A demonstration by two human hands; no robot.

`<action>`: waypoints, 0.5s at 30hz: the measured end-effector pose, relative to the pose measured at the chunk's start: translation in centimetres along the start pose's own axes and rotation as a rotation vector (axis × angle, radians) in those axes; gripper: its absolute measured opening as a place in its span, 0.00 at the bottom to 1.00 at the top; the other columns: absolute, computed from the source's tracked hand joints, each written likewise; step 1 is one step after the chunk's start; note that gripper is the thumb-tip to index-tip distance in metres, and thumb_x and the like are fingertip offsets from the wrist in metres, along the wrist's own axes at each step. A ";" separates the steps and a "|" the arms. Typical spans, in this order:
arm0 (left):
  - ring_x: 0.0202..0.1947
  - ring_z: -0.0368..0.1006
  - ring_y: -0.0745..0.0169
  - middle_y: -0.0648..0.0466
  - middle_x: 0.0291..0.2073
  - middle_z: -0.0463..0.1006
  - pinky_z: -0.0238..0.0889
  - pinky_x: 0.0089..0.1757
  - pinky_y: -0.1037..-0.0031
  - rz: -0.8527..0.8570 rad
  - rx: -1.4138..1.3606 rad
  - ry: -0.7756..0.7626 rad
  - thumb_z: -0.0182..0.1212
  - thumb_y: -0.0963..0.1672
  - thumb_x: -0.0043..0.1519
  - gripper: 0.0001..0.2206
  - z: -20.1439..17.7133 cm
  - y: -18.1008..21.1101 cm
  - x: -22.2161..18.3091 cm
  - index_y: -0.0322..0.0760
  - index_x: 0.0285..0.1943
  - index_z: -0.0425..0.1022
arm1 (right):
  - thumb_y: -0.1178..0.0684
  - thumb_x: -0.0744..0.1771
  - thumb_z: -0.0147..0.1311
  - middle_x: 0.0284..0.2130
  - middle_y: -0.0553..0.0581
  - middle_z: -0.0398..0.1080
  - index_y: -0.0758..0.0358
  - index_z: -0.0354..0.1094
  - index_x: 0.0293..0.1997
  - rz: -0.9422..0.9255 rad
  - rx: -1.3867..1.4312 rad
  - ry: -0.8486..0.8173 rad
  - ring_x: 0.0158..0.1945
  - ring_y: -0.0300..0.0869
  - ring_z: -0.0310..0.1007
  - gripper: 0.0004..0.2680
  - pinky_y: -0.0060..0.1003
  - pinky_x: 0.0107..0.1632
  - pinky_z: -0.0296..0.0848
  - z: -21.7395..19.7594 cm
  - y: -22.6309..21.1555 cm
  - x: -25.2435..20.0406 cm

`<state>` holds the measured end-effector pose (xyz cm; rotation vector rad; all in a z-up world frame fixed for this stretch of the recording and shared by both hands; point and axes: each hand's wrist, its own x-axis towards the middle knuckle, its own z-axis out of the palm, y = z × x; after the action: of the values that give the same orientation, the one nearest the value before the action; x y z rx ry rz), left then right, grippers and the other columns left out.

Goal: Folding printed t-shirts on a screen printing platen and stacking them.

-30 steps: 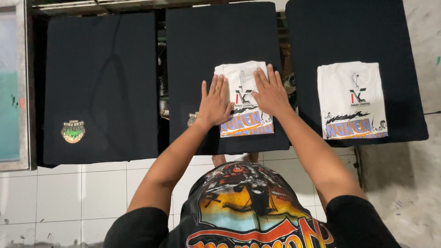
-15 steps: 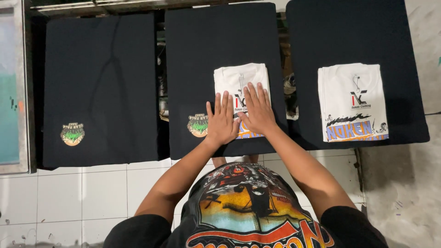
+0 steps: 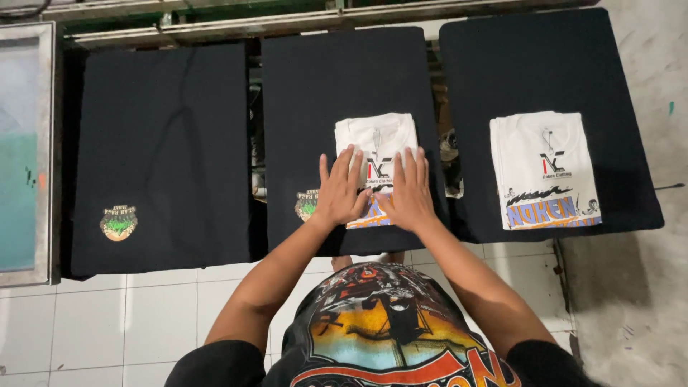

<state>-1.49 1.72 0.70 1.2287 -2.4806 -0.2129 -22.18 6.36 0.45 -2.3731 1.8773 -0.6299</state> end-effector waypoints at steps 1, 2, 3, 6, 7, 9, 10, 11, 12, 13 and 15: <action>0.74 0.51 0.37 0.38 0.76 0.51 0.28 0.66 0.34 0.001 0.003 0.005 0.35 0.60 0.67 0.38 -0.2 -0.7 1.1 0.36 0.82 0.44 | 0.35 0.64 0.56 0.71 0.81 0.44 0.79 0.47 0.73 -0.003 -0.001 0.004 0.75 0.75 0.34 0.37 0.64 0.74 0.36 -0.1 -1.1 -0.6; 0.76 0.49 0.38 0.41 0.77 0.49 0.32 0.67 0.36 0.075 0.018 -0.037 0.32 0.61 0.66 0.38 -0.3 -1.3 2.0 0.41 0.82 0.45 | 0.35 0.63 0.58 0.71 0.84 0.42 0.81 0.46 0.72 0.086 -0.012 -0.001 0.75 0.78 0.32 0.38 0.68 0.73 0.35 -0.2 -2.1 -1.5; 0.77 0.47 0.40 0.43 0.78 0.48 0.37 0.67 0.39 0.149 0.034 -0.078 0.30 0.61 0.65 0.37 -0.4 -1.9 3.0 0.46 0.82 0.47 | 0.35 0.62 0.60 0.70 0.87 0.40 0.84 0.45 0.72 0.176 -0.023 -0.006 0.74 0.80 0.31 0.40 0.71 0.72 0.33 -0.3 -3.2 -2.3; 0.78 0.45 0.45 0.50 0.79 0.46 0.37 0.68 0.40 0.323 0.101 -0.114 0.29 0.62 0.65 0.35 -0.1 -3.0 7.1 0.58 0.82 0.47 | 0.31 0.59 0.62 0.70 0.89 0.38 0.83 0.43 0.72 0.291 -0.079 -0.062 0.74 0.81 0.31 0.45 0.76 0.70 0.32 -0.1 -6.1 -2.9; 0.78 0.45 0.45 0.50 0.79 0.46 0.37 0.68 0.40 0.329 0.101 -0.113 0.29 0.62 0.65 0.35 0.0 -3.2 8.4 0.58 0.82 0.47 | 0.31 0.59 0.62 0.70 0.89 0.38 0.83 0.43 0.72 0.295 -0.080 -0.058 0.74 0.81 0.31 0.45 0.76 0.70 0.32 -0.4 -6.8 -2.5; 0.80 0.39 0.50 0.56 0.80 0.44 0.30 0.70 0.44 0.466 0.181 -0.209 0.17 0.63 0.65 0.33 0.2 -3.4 10.8 0.70 0.80 0.48 | 0.34 0.61 0.61 0.71 0.90 0.31 0.83 0.37 0.74 0.383 -0.043 -0.172 0.74 0.81 0.27 0.44 0.82 0.66 0.29 -1.0 -8.5 -1.9; 0.80 0.39 0.50 0.56 0.80 0.44 0.30 0.70 0.44 0.475 0.179 -0.209 0.17 0.63 0.65 0.33 0.2 -3.7 11.3 0.70 0.80 0.48 | 0.34 0.61 0.61 0.71 0.90 0.31 0.83 0.37 0.74 0.392 -0.046 -0.169 0.74 0.81 0.27 0.44 0.82 0.66 0.29 -0.6 -8.6 -1.7; 0.80 0.38 0.52 0.58 0.81 0.44 0.30 0.71 0.45 0.510 0.198 -0.276 0.16 0.63 0.65 0.32 0.2 -3.9 11.9 0.71 0.80 0.49 | 0.34 0.62 0.60 0.71 0.90 0.30 0.83 0.35 0.74 0.432 -0.044 -0.208 0.74 0.81 0.27 0.44 0.83 0.65 0.28 -0.2 -8.7 -1.4; 0.80 0.37 0.53 0.60 0.81 0.45 0.30 0.71 0.46 0.543 0.216 -0.339 0.16 0.63 0.66 0.32 0.3 -4.1 12.5 0.73 0.79 0.50 | 0.35 0.63 0.59 0.71 0.90 0.29 0.82 0.33 0.74 0.470 -0.046 -0.247 0.74 0.81 0.26 0.43 0.85 0.63 0.27 0.2 -8.6 -1.1; 0.80 0.37 0.53 0.60 0.81 0.45 0.30 0.71 0.46 0.551 0.212 -0.335 0.16 0.63 0.66 0.32 0.6 -4.2 12.6 0.73 0.79 0.50 | 0.35 0.63 0.59 0.71 0.90 0.29 0.82 0.33 0.74 0.476 -0.053 -0.245 0.74 0.81 0.26 0.43 0.85 0.63 0.27 0.7 -8.5 -1.0; 0.80 0.39 0.53 0.61 0.81 0.45 0.34 0.71 0.48 0.562 0.200 -0.390 0.19 0.63 0.66 0.31 1.1 -4.7 12.7 0.74 0.80 0.47 | 0.35 0.63 0.58 0.71 0.88 0.29 0.81 0.32 0.75 0.565 -0.055 -0.262 0.74 0.80 0.24 0.43 0.85 0.63 0.27 1.6 -8.6 -0.6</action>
<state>-5.46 -11.25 1.57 0.5391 -3.1339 -0.0572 -13.80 8.81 1.26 -1.7016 2.2945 -0.2061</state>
